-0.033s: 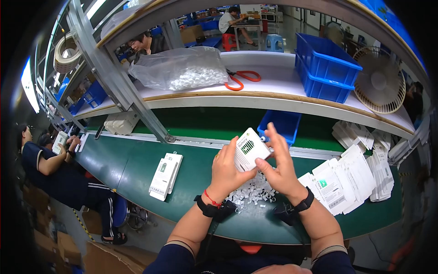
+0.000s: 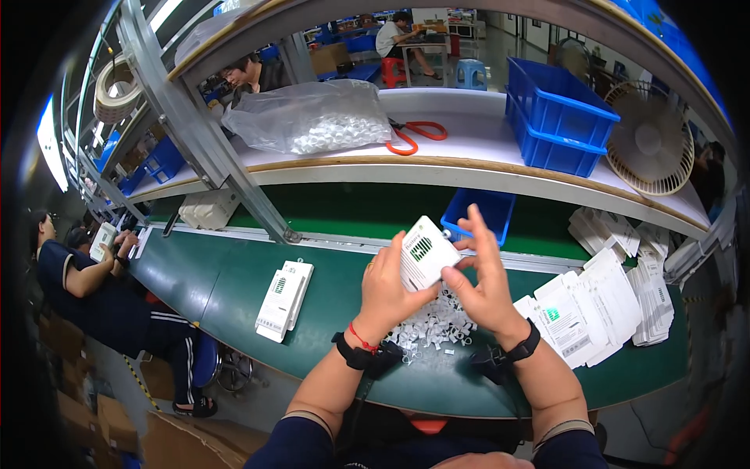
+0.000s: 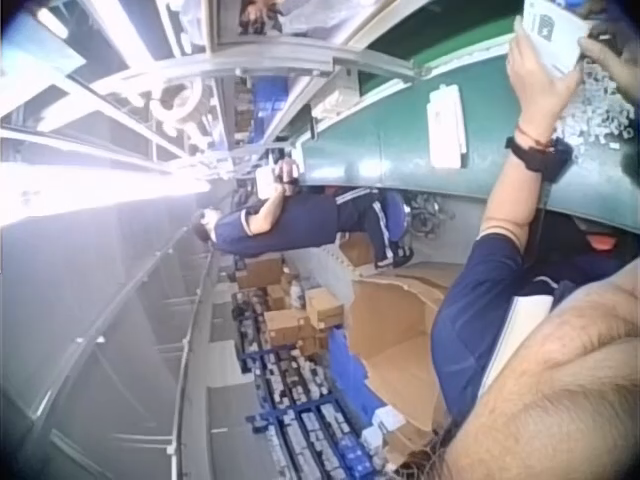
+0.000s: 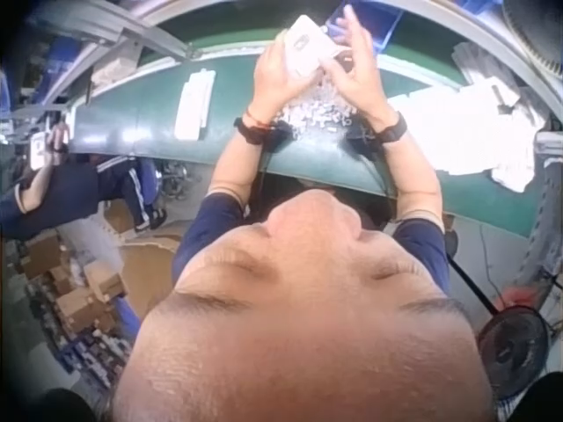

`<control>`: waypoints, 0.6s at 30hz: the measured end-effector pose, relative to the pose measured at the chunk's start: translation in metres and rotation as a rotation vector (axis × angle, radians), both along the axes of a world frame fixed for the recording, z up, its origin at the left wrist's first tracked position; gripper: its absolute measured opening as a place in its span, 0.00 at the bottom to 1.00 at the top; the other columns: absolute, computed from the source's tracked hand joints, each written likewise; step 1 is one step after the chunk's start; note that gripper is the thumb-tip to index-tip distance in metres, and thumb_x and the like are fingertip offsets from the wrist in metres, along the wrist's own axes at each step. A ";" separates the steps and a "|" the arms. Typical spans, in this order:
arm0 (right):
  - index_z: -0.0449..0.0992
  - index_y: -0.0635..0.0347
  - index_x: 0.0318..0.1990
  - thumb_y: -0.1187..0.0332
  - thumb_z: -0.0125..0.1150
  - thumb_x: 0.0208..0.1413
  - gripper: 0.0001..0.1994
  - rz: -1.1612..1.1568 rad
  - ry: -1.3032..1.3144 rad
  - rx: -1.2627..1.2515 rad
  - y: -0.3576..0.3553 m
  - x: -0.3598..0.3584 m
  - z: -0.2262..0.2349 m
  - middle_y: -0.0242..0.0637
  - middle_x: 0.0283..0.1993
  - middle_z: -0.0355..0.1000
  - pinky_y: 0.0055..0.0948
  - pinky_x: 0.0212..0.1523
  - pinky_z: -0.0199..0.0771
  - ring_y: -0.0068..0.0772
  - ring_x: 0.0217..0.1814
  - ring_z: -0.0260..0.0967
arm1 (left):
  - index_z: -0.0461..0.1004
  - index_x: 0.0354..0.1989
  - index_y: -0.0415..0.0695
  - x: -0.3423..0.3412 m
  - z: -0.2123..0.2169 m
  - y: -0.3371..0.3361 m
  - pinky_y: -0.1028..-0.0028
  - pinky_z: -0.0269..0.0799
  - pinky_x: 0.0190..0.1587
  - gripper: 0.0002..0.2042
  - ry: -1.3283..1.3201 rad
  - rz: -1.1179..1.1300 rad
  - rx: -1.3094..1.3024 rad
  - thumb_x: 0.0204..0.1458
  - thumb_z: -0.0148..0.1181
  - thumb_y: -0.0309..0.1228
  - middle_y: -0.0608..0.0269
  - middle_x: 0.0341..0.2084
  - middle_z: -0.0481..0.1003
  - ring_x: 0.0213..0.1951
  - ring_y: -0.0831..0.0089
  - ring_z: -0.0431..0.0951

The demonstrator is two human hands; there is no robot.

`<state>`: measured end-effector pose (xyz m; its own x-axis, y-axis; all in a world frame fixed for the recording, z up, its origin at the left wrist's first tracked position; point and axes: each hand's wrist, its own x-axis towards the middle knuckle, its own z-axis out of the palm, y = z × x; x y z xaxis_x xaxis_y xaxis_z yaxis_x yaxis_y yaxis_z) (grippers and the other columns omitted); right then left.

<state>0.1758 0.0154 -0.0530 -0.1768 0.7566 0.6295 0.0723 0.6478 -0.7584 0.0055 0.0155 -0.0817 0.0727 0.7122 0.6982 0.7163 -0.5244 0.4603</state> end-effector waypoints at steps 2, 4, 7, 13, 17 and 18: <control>0.51 0.61 0.67 0.72 0.62 0.48 0.38 -0.051 0.026 -0.028 0.004 0.010 0.010 0.46 0.57 0.60 0.25 0.44 0.67 0.31 0.48 0.63 | 0.60 0.57 0.33 -0.008 0.002 0.003 0.63 0.70 0.40 0.44 -0.007 0.068 -0.049 0.29 0.73 0.40 0.49 0.35 0.72 0.37 0.55 0.74; 0.61 0.62 0.62 0.74 0.62 0.48 0.30 -0.096 0.063 -0.014 0.004 0.019 0.021 0.43 0.52 0.65 0.24 0.40 0.67 0.29 0.45 0.65 | 0.60 0.57 0.33 -0.017 0.002 0.005 0.61 0.71 0.39 0.44 -0.009 0.096 -0.030 0.29 0.73 0.40 0.48 0.35 0.72 0.37 0.54 0.74; 0.77 0.65 0.37 0.75 0.61 0.47 0.08 -0.125 -0.113 0.065 0.002 0.034 0.035 0.39 0.35 0.73 0.26 0.36 0.68 0.32 0.36 0.70 | 0.59 0.58 0.32 -0.031 0.003 -0.003 0.63 0.71 0.45 0.44 -0.036 0.205 -0.127 0.30 0.73 0.36 0.43 0.42 0.72 0.44 0.52 0.75; 0.77 0.65 0.31 0.75 0.62 0.46 0.05 -0.176 -0.297 0.219 -0.015 0.045 0.049 0.42 0.30 0.73 0.33 0.36 0.68 0.42 0.35 0.69 | 0.58 0.59 0.31 -0.095 -0.014 -0.038 0.59 0.70 0.43 0.45 -0.003 0.493 -0.079 0.30 0.72 0.40 0.43 0.39 0.72 0.42 0.49 0.73; 0.77 0.65 0.29 0.73 0.63 0.45 0.05 -0.192 -0.406 0.271 -0.021 0.052 0.051 0.42 0.29 0.72 0.36 0.36 0.67 0.44 0.32 0.68 | 0.60 0.58 0.41 -0.145 -0.008 -0.057 0.55 0.67 0.48 0.44 0.138 0.936 -0.408 0.29 0.71 0.46 0.44 0.42 0.72 0.46 0.48 0.72; 0.77 0.65 0.29 0.73 0.63 0.45 0.05 -0.209 -0.446 0.293 -0.021 0.053 0.053 0.42 0.28 0.72 0.37 0.36 0.67 0.44 0.32 0.68 | 0.61 0.58 0.42 -0.160 -0.013 -0.060 0.54 0.66 0.49 0.44 0.154 0.992 -0.476 0.30 0.71 0.48 0.45 0.44 0.71 0.47 0.48 0.72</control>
